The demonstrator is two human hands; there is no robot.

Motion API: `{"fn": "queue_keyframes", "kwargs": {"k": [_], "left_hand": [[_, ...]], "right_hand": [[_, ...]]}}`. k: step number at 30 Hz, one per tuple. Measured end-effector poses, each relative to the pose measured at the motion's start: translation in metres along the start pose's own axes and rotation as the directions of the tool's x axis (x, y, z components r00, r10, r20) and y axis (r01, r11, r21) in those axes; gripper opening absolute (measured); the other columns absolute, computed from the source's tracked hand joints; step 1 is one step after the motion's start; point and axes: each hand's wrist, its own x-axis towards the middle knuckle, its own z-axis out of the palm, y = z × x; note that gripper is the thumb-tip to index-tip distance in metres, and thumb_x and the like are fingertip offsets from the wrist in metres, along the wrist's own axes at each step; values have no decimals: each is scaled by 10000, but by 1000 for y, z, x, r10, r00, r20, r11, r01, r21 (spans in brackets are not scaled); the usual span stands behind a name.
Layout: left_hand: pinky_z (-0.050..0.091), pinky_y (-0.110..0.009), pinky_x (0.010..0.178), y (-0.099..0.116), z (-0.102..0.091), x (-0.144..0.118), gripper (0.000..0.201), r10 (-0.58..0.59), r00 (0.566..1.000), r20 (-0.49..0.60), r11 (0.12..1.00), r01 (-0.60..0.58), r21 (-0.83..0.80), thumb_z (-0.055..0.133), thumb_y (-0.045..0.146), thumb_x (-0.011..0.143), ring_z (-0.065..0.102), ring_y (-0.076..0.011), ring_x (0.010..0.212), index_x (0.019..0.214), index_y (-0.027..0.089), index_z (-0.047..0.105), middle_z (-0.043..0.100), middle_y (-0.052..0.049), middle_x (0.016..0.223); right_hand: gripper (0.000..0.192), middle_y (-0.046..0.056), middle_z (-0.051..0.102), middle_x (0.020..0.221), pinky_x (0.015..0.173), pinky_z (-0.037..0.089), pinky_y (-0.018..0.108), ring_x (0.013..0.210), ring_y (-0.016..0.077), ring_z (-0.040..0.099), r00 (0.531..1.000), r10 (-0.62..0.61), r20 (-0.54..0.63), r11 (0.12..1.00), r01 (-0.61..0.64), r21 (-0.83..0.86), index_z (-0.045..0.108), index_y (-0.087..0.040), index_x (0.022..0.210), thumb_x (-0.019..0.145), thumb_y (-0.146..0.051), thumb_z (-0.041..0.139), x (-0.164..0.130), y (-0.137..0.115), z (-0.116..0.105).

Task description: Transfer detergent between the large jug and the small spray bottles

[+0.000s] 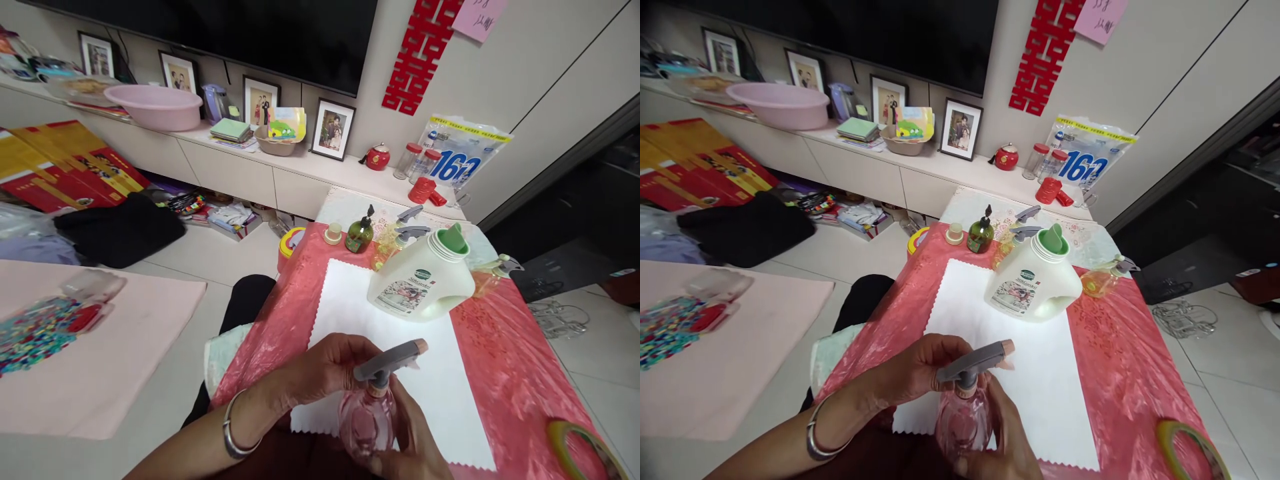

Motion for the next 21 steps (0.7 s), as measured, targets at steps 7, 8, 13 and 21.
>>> {"fn": "queue_keyframes", "kwargs": {"k": [7, 8, 13, 21], "left_hand": [[470, -275, 757, -7, 10, 5, 428, 60, 981, -187, 995, -73, -63, 966, 238, 561, 608, -149, 808, 913, 162, 736, 704, -30, 838], [468, -273, 772, -8, 11, 6, 442, 79, 976, -203, 994, -93, -61, 971, 236, 548, 603, -150, 830, 918, 162, 740, 703, -28, 854], [495, -301, 871, -2, 12, 10, 425, 175, 924, -341, 966, -228, -122, 976, 225, 539, 587, -122, 812, 895, 170, 752, 664, 10, 842], [556, -299, 944, 37, -30, 1, 476, 394, 777, -491, 795, -556, -243, 955, 353, 621, 626, -97, 821, 1019, 238, 719, 635, 36, 941]], "right_hand": [[894, 53, 428, 1495, 1201, 335, 400, 1398, 317, 398, 986, -146, -79, 922, 107, -373, 421, -266, 1506, 693, -319, 789, 10, -11, 5], [883, 53, 428, 1492, 1203, 331, 398, 1393, 314, 401, 981, -177, -82, 891, 124, -436, 419, -265, 1506, 698, -293, 773, 10, -9, 4], [865, 52, 416, 1482, 1189, 348, 414, 1382, 323, 393, 962, -212, -172, 833, 86, -546, 424, -259, 1498, 693, -278, 739, 6, 1, 0], [835, 70, 463, 1452, 1071, 459, 458, 1245, 348, 521, 860, -321, -398, 730, -44, -683, 427, -269, 1477, 755, -548, 739, -20, -8, -43]]}}
